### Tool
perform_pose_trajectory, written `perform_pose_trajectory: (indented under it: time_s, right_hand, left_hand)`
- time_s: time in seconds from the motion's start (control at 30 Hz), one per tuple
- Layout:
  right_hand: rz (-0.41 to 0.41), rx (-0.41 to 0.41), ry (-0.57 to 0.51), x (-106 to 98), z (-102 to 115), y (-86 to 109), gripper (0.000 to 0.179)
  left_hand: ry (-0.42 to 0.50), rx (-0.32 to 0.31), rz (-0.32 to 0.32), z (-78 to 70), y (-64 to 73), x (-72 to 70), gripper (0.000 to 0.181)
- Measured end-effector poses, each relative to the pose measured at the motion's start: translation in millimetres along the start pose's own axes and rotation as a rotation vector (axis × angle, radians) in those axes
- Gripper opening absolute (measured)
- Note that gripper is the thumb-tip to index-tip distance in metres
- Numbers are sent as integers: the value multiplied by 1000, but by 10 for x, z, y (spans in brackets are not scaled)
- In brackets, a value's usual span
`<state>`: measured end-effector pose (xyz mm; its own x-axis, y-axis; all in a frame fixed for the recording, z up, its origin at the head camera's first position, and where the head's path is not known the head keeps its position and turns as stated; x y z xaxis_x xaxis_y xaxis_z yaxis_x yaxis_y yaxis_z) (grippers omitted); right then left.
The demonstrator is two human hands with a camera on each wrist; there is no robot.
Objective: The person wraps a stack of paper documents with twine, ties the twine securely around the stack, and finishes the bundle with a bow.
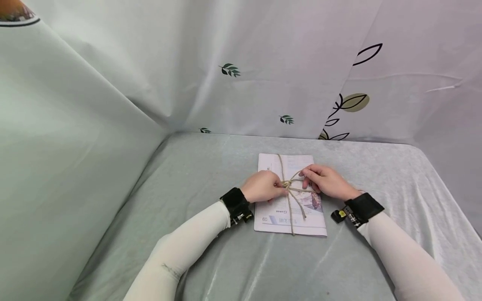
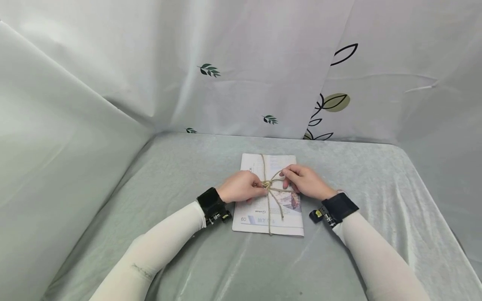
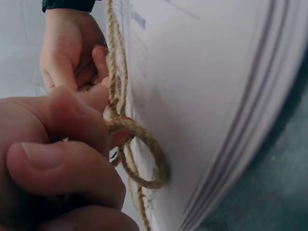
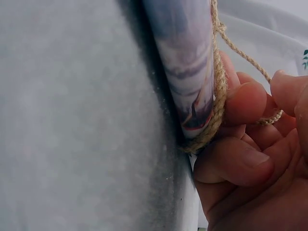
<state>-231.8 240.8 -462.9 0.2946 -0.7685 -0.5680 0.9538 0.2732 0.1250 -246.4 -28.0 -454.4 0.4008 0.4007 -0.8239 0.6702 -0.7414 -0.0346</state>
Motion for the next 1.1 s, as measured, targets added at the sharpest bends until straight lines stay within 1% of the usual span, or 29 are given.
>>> perform_pose_trajectory:
  time_s: [0.13,0.23,0.33,0.47,0.6,0.67,0.77,0.83,0.93,1.1]
  right_hand:
    - [0,3,-2,-4,-5,-5,34]
    - [3,14,-19,3,-22,-10,33]
    - [-1,37,-57,-4,-38,-10,31]
    - [-15,63,-95,-17,-34,-10,29]
    - [-4,86,-138,-18,-26,-15,30]
    - [19,102,-182,-27,-34,-9,31]
    - [60,119,-238,-38,-32,2,32]
    - [74,124,-249,-46,-22,9,29]
    - [73,123,-214,-51,-1,16,25]
    - [34,124,-81,-33,5,8,25]
  left_hand:
    - [-4,20,-21,-5,-14,22,17]
    - [-37,51,-33,5,29,15,16]
    - [-99,96,-24,20,103,-15,24]
    - [-237,163,6,66,232,-57,37]
    - [-367,226,14,94,350,-90,42]
    - [-405,247,15,93,383,-96,44]
    - [-427,265,20,107,421,-102,45]
    - [-434,273,20,127,446,-102,45]
    - [-440,275,14,151,488,-106,44]
    - [-434,266,6,160,543,-133,42]
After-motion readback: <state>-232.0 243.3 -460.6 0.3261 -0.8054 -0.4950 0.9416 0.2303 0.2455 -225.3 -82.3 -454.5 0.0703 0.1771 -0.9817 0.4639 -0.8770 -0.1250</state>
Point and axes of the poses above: each hand's wrist, its own y-axis away from the middle knuckle, its own x-axis out of the palm, z = x × y, the point moved 1 cm from there along -y, towards the middle knuckle, and after that the axes turned 8 degrees about x, right-handed, at the moved point
